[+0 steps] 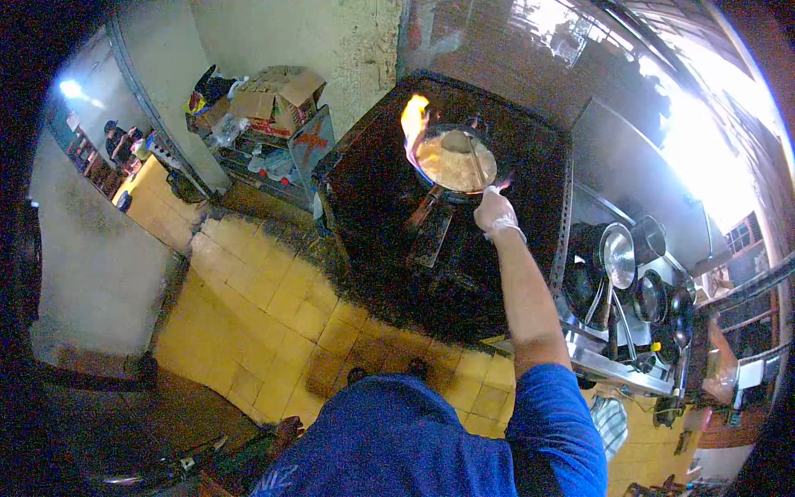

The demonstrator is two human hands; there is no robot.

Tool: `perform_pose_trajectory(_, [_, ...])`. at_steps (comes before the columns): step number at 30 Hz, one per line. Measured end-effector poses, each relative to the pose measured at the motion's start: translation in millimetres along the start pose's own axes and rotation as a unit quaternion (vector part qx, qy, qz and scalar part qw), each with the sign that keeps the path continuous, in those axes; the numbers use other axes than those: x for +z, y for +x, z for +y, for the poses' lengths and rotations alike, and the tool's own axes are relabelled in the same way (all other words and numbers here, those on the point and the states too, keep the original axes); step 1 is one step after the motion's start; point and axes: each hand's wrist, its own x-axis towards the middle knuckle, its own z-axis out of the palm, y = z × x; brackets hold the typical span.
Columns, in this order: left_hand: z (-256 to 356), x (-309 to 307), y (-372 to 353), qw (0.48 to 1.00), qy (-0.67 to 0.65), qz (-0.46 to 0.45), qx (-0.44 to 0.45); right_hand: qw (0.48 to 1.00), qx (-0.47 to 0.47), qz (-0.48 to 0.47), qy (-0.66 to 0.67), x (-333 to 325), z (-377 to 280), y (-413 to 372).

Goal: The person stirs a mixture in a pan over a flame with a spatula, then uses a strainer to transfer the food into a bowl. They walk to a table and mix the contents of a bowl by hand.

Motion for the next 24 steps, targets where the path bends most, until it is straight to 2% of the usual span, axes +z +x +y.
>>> perform_pose_trajectory(4, [-14, -13, 25, 0.994, -0.077, -0.058, 0.043, 1.000, 0.011, 0.003, 0.013, 2, 3, 14])
perform_pose_trajectory(5, [-15, -17, 31, 0.996, -0.065, -0.056, 0.022, 0.999, 0.009, 0.034, 0.030, 3, 4, 15])
perform_pose_trajectory(7, [-15, -15, 29, 0.997, -0.055, -0.055, 0.000, 0.997, 0.029, 0.035, 0.068, -10, 0, 0])
perform_pose_trajectory(8, [-8, -8, 17, 0.999, -0.036, -0.016, 0.012, 0.992, 0.050, 0.036, 0.106, -17, -4, -12])
perform_pose_trajectory(9, [-1, -3, 8, 0.999, -0.017, 0.023, 0.024, 0.994, 0.012, 0.061, 0.089, -14, 4, -18])
perform_pose_trajectory(10, [-3, -3, 11, 0.999, -0.019, 0.023, 0.024, 0.994, 0.010, 0.061, 0.089, -16, 3, -27])
perform_pose_trajectory(13, [-15, -8, 18, 0.999, -0.025, 0.001, -0.026, 1.000, -0.028, 0.009, -0.003, -9, 6, -32])
perform_pose_trajectory(15, [-18, -12, 13, 0.992, -0.087, -0.081, 0.049, 1.000, -0.010, 0.004, -0.001, 1, 0, -29])
perform_pose_trajectory(16, [-16, -11, 14, 0.992, -0.085, -0.082, 0.049, 1.000, 0.006, 0.005, 0.013, 2, -4, -27])
perform_pose_trajectory(18, [-10, -6, 19, 0.999, 0.042, -0.001, 0.003, 0.999, 0.013, 0.011, 0.030, 12, 1, -13])
perform_pose_trajectory(22, [5, -12, 22, 0.999, 0.000, -0.038, -0.025, 0.998, -0.006, 0.045, 0.053, 11, 19, -3])
perform_pose_trajectory(24, [7, -7, 16, 0.999, -0.041, 0.018, 0.028, 0.999, -0.010, 0.043, 0.024, -21, 11, -32])
